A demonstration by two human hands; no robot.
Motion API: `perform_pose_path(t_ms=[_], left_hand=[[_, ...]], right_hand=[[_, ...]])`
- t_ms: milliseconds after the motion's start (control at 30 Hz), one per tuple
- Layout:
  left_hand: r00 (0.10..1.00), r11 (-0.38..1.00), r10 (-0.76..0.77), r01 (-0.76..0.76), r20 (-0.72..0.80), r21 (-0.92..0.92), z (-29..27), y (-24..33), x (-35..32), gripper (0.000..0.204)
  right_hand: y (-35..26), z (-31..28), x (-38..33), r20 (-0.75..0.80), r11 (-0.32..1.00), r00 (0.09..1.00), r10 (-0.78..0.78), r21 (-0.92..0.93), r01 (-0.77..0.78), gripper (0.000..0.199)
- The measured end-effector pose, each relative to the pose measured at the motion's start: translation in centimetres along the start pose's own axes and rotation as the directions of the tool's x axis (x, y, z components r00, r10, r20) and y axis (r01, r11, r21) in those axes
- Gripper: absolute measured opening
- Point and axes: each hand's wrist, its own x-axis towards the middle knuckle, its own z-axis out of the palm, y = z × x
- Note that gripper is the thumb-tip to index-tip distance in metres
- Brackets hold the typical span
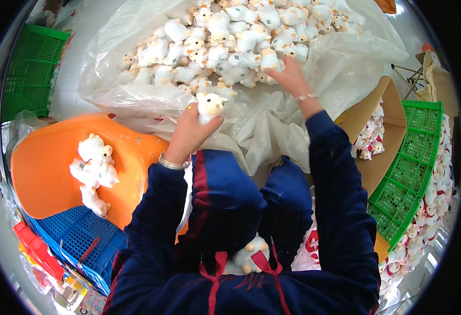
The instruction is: The person sits on the floor and ties pink ribbons around the necks of small white stuffed toys. They pick up each toy, wrap the ribbon, and tie a knot before placing the finished toy on an orange chair.
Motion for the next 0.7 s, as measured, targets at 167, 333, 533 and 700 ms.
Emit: perform_pose_path(t_ms=[167,333,533,700], left_hand=[[0.992,0.972,-0.127,0.13,0.029,-0.197,0.7,1.7,-3.7,0.047],[0.985,0.943,-0.172,0.168,0.012,-0.288,1.7,2.6,-4.7,0.045],[0.991,0.95,-0.129,0.11,-0.047,-0.292,1.2,5.2,-5.2,0.042],[0.992,0.852,-0.093,0.124,0.086,-0.508,-3.3,11.9,-10.3,0.047]], right_hand=[[3.3,6.2,4.5,-0.022,0.966,0.978,0.209,-0.152,-0.21,0.088],[5.3,6.8,4.3,0.023,0.918,0.961,0.276,-0.303,-0.256,0.088],[5.4,2.7,0.3,-0.018,0.942,0.964,0.265,0.22,-0.255,0.078],[-1.3,-10.7,-7.0,0.178,0.61,0.968,0.175,0.753,-0.249,0.058]])
